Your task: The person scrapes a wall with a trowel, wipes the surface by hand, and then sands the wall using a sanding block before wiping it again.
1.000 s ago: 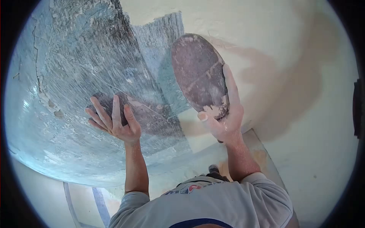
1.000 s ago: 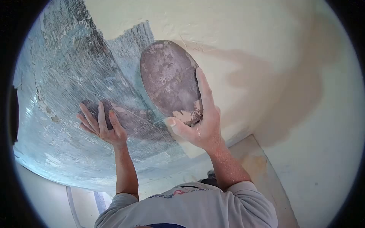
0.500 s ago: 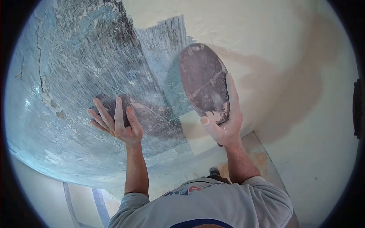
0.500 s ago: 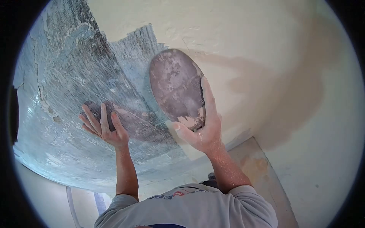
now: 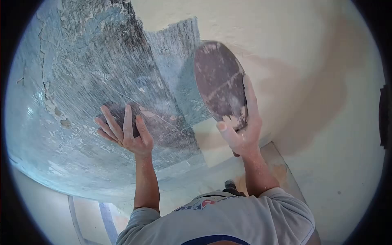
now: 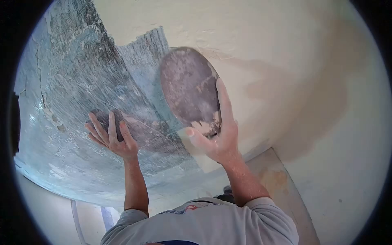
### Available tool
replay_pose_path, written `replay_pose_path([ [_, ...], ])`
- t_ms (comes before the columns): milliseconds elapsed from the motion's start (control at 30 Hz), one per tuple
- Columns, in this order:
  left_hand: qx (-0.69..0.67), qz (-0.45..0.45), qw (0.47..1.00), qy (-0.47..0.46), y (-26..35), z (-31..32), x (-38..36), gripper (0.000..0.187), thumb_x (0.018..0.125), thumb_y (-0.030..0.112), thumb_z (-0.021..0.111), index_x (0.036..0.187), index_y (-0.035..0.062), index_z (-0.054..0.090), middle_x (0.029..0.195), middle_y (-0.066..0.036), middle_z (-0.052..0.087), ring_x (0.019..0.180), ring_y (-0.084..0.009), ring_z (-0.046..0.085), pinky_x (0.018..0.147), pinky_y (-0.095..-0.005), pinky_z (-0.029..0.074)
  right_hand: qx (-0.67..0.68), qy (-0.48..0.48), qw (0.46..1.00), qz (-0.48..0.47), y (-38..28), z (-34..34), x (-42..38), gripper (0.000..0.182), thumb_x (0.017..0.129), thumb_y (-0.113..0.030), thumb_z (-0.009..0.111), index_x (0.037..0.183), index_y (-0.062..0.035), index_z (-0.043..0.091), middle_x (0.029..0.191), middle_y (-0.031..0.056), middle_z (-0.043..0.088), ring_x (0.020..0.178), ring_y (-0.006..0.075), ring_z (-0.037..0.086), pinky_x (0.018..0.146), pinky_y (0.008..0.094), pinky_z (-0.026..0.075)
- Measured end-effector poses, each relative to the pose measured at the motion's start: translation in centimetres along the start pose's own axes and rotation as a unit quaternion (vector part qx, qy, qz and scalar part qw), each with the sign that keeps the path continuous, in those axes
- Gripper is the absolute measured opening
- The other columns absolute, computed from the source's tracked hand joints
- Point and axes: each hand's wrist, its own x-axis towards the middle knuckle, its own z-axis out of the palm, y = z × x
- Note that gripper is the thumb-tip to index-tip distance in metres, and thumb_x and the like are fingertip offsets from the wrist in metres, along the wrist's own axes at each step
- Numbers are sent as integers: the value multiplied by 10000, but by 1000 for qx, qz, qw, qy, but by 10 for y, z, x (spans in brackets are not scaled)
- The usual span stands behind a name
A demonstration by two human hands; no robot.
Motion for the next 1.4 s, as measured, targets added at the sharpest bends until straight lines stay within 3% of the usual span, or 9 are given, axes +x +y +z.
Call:
replay_pose_path([
  [133,-10,-13,1000,-5,-1,2,-2,340,978,373,553,1189,172,728,1554,-192,375,1520,-372,130,1215,-513,-32,-10,17,998,-51,7,-2,-6,1036,754,-155,787,1552,37,155,1414,241,470,1237,276,564,1000,363,475],
  [200,-9,-20,1000,-2,2,1,0,336,981,369,548,1181,171,732,1553,-193,376,1519,-373,128,1217,-509,-32,-11,-8,1000,27,-8,-6,-2,1031,760,-179,785,1546,51,159,1448,243,428,1272,279,534,1017,367,465],
  [400,-10,14,1000,16,-1,2,2,335,974,328,578,1244,165,693,1556,-174,381,1516,-351,166,1214,-514,-15,1,1,1000,-24,2,-4,-7,1035,768,-230,795,1543,52,169,1396,243,486,1241,279,559,1007,365,469],
  [533,-8,13,1000,12,-2,2,0,335,972,334,578,1242,171,693,1557,-175,380,1517,-350,165,1213,-516,-19,-28,-11,999,24,-8,-4,-3,1047,765,-222,805,1545,50,161,1390,245,489,1234,279,563,1011,366,466],
  [700,-9,-5,1000,7,-2,3,-1,329,970,353,567,1202,174,715,1550,-187,385,1517,-363,148,1213,-522,-30,-20,0,999,-45,-2,-2,-6,1045,774,-210,804,1541,64,149,1379,249,501,1220,280,574,1015,370,464],
  [800,-9,-15,1000,-2,-2,2,-4,334,970,375,557,1163,171,738,1544,-202,387,1518,-376,131,1213,-524,-40,-16,-20,999,28,-8,-5,-3,1051,770,-205,809,1542,62,147,1385,246,495,1228,282,570,1013,371,466],
  [1200,-9,6,1000,10,1,0,1,332,980,323,563,1235,160,698,1558,-183,376,1517,-362,158,1210,-515,-20,55,16,998,-19,8,-1,-7,1059,757,-241,816,1548,36,169,1394,238,490,1225,274,572,1000,365,476],
  [1300,-11,7,1000,9,1,2,2,339,977,332,564,1236,160,698,1559,-182,375,1518,-357,157,1212,-510,-19,10,-1,1000,-27,2,-6,6,1066,745,-237,816,1549,31,169,1383,241,499,1225,273,572,1003,368,474],
  [1400,-2,7,1000,6,-1,1,-1,344,975,340,565,1237,162,699,1556,-181,380,1518,-354,160,1214,-505,-17,-18,-14,999,33,-9,-9,8,1061,738,-228,816,1546,32,181,1378,245,504,1196,273,596,974,359,495],
])
